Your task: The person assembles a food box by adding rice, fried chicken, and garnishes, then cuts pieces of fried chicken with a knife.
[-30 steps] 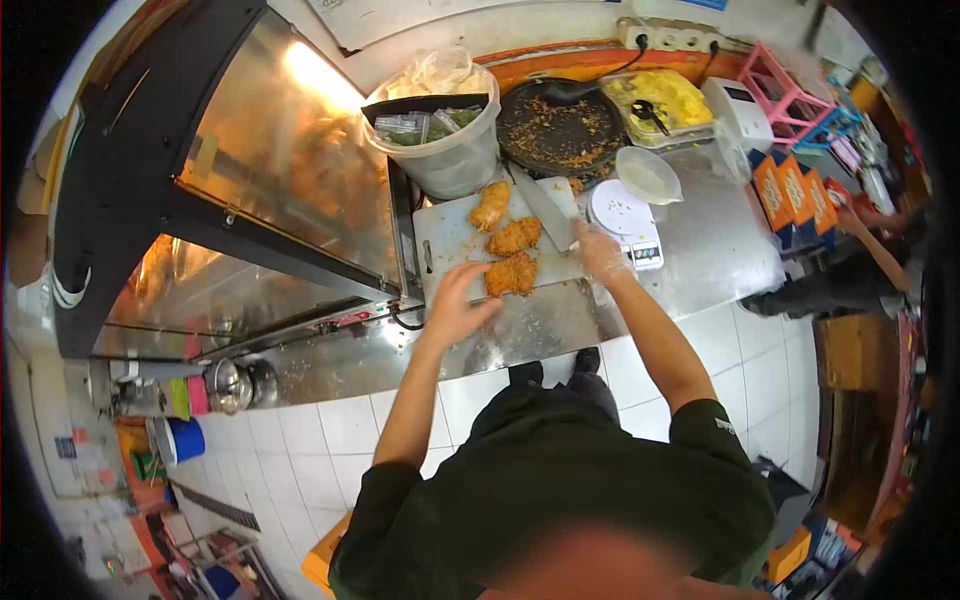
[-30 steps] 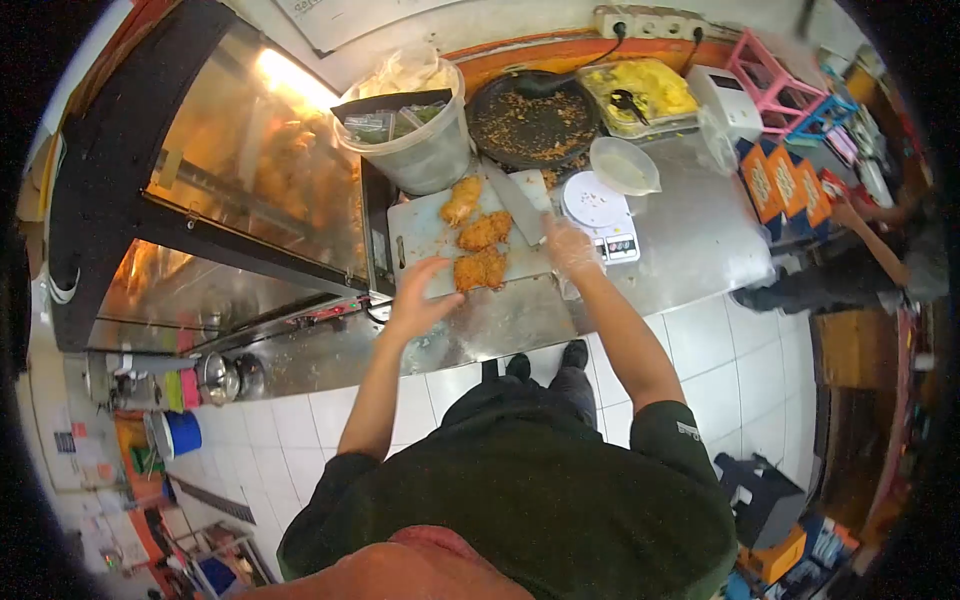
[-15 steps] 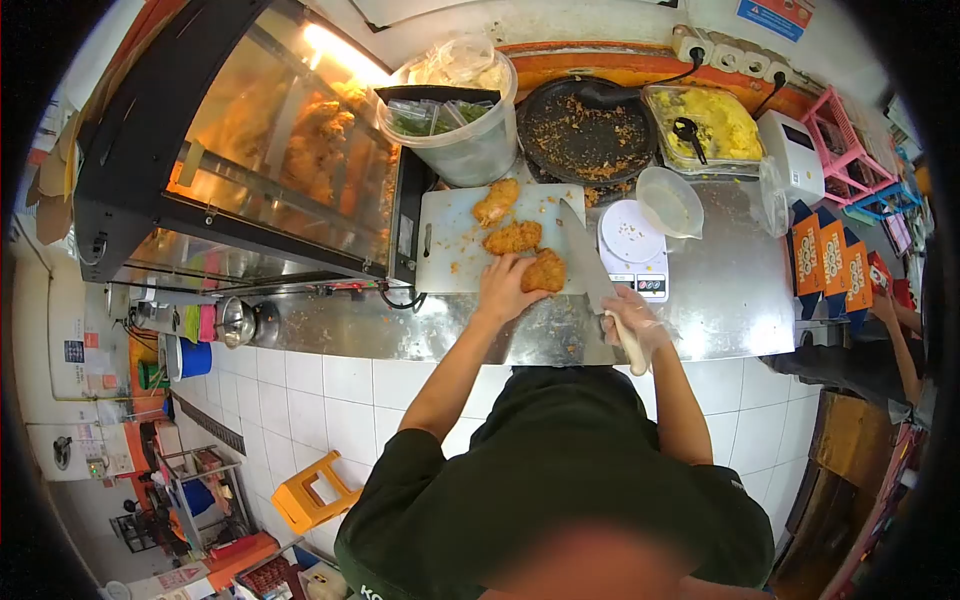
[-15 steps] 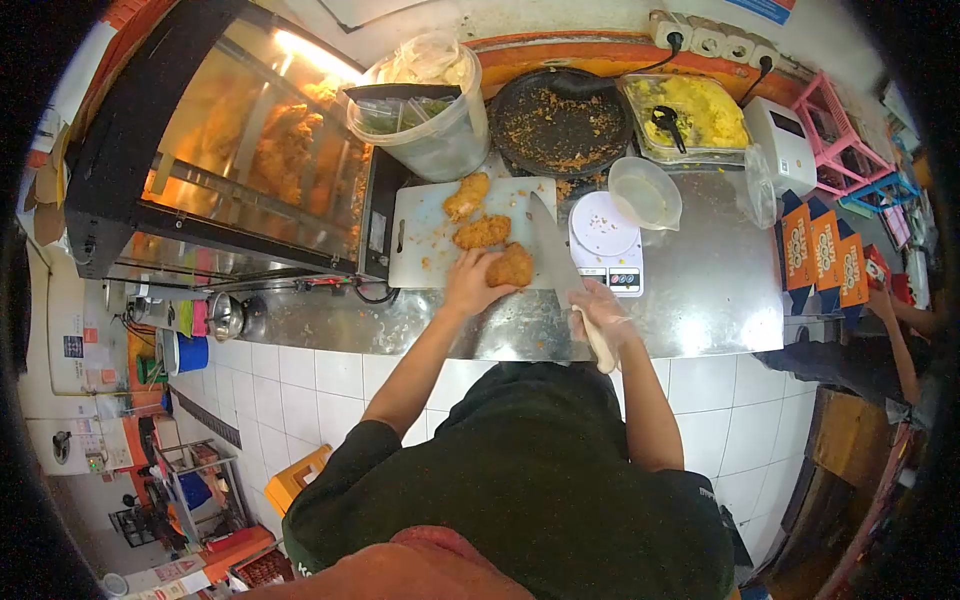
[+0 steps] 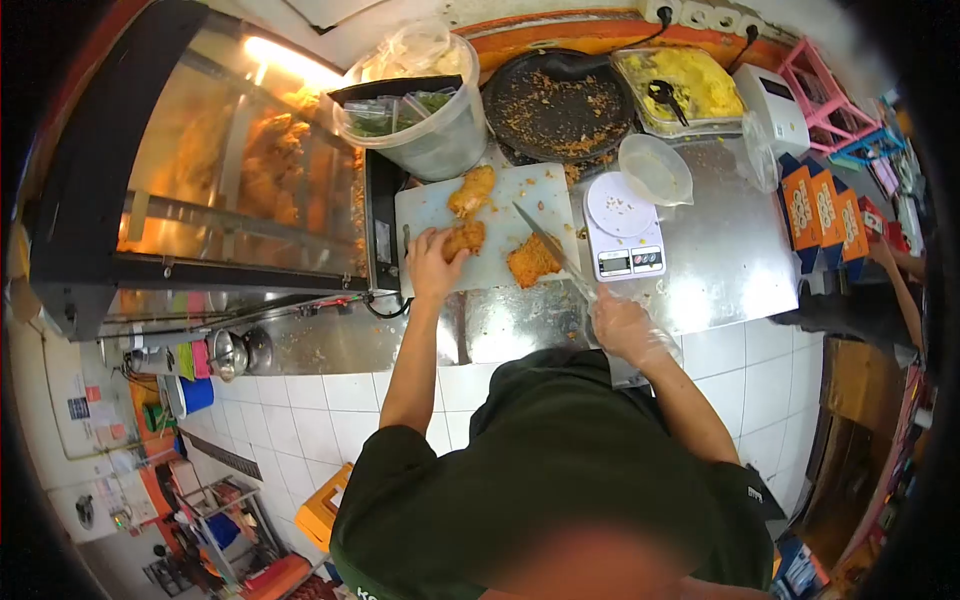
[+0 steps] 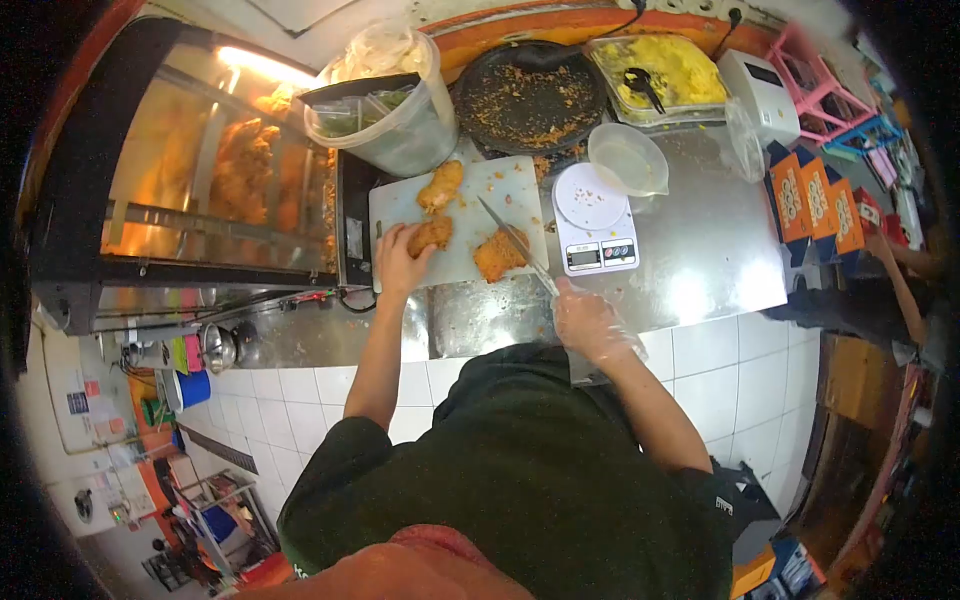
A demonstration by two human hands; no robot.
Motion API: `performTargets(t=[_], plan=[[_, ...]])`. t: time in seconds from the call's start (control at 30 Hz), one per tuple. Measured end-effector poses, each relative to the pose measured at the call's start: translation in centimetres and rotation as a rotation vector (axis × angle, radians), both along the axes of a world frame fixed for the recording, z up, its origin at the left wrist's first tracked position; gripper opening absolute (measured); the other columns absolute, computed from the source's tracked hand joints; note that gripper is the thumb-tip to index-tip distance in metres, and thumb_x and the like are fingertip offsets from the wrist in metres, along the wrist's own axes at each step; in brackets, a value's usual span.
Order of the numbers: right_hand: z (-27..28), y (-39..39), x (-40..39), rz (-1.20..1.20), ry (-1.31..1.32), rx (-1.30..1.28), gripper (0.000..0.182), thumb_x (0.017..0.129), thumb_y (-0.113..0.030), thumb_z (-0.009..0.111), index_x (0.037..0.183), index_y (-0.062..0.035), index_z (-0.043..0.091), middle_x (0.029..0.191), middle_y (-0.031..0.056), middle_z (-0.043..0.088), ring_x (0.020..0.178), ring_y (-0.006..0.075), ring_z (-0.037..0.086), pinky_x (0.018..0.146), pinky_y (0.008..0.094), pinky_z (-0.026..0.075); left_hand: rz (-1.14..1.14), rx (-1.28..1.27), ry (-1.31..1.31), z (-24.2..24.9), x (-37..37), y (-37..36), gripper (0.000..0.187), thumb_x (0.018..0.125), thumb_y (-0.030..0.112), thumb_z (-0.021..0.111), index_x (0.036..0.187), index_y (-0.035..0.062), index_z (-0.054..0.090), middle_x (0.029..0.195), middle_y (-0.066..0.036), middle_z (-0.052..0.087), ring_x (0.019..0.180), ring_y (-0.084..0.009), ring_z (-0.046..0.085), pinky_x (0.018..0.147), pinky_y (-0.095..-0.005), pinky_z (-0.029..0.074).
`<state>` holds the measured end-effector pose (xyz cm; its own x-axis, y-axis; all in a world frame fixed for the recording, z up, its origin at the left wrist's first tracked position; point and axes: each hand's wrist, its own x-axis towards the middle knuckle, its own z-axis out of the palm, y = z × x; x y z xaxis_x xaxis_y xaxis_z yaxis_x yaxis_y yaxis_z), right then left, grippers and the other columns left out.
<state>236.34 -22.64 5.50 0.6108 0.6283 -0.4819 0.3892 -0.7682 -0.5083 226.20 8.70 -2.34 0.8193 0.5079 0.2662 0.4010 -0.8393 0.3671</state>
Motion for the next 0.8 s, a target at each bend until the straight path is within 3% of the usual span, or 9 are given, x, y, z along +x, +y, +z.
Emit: performTargets(t=[0.03,0.1,0.17,0.33,0.7,0.8], plan=[[-0.7,0.4,-0.2,0.028,-0.016,-0.077,0.026,0.088,-0.018,0.043,0.109,-0.0012,0.045,0.092,0.0259,0.061,0.09,0.0434,0.059,0.079,0.0491,0.047,0.0,-0.012,-0.098,0.4,0.4,-0.9,0.045,0.066,0.029,0.075,0.107,0.0136,0.062,0.118,-0.014,0.054,0.108,-0.0329,0.048,0.09,-0.044,0.039],[-1.0,1.0,-0.7,0.048,-0.025,-0.159,0.026,0.088,-0.016,0.044,0.109,-0.0014,0.044,0.092,0.0253,0.062,0.09,0.0426,0.06,0.08,0.0484,0.048,-0.252,-0.046,-0.127,2.0,1.9,-4.8,0.046,0.065,0.029,0.076,0.107,0.0129,0.062,0.119,-0.013,0.052,0.108,-0.033,0.047,0.091,-0.0427,0.039],[-0.3,1.4,-1.1,0.011,-0.024,-0.208,0.023,0.086,-0.01,0.044,0.108,-0.0013,0.044,0.092,0.0249,0.062,0.093,0.0408,0.06,0.081,0.0477,0.048,-0.357,-0.064,-0.024,3.2,2.8,-9.4,0.047,0.065,0.027,0.076,0.107,0.0124,0.062,0.121,-0.012,0.05,0.108,-0.0323,0.046,0.092,-0.0417,0.038],[1.1,1.9,-1.1,0.024,-0.051,-0.188,0.018,0.086,-0.008,0.043,0.103,-0.0005,0.044,0.093,0.0245,0.062,0.092,0.0404,0.061,0.08,0.0472,0.048,-0.418,-0.235,0.069,-0.3,4.4,-9.3,0.044,0.064,0.024,0.075,0.105,0.0123,0.063,0.121,-0.01,0.049,0.109,-0.03,0.045,0.092,-0.041,0.038],[-1.6,2.4,-0.8,-0.031,-0.046,-0.153,0.016,0.086,-0.008,0.044,0.1,-0.0012,0.045,0.092,0.0231,0.063,0.09,0.0387,0.062,0.078,0.0465,0.05,-0.539,-0.242,0.174,2.2,5.8,-8.1,0.041,0.064,0.028,0.076,0.101,0.012,0.066,0.117,-0.01,0.051,0.108,-0.0285,0.045,0.09,-0.0397,0.038],[-2.8,2.2,-1.2,-0.021,-0.099,-0.124,0.021,0.084,-0.009,0.044,0.104,-0.002,0.045,0.083,0.0219,0.064,0.079,0.0396,0.063,0.07,0.0489,0.05,-0.47,-0.279,-0.118,3.1,9.4,-7.9,0.044,0.072,0.036,0.071,0.108,0.0128,0.063,0.121,-0.014,0.049,0.111,-0.0324,0.043,0.092,-0.0419,0.037]])
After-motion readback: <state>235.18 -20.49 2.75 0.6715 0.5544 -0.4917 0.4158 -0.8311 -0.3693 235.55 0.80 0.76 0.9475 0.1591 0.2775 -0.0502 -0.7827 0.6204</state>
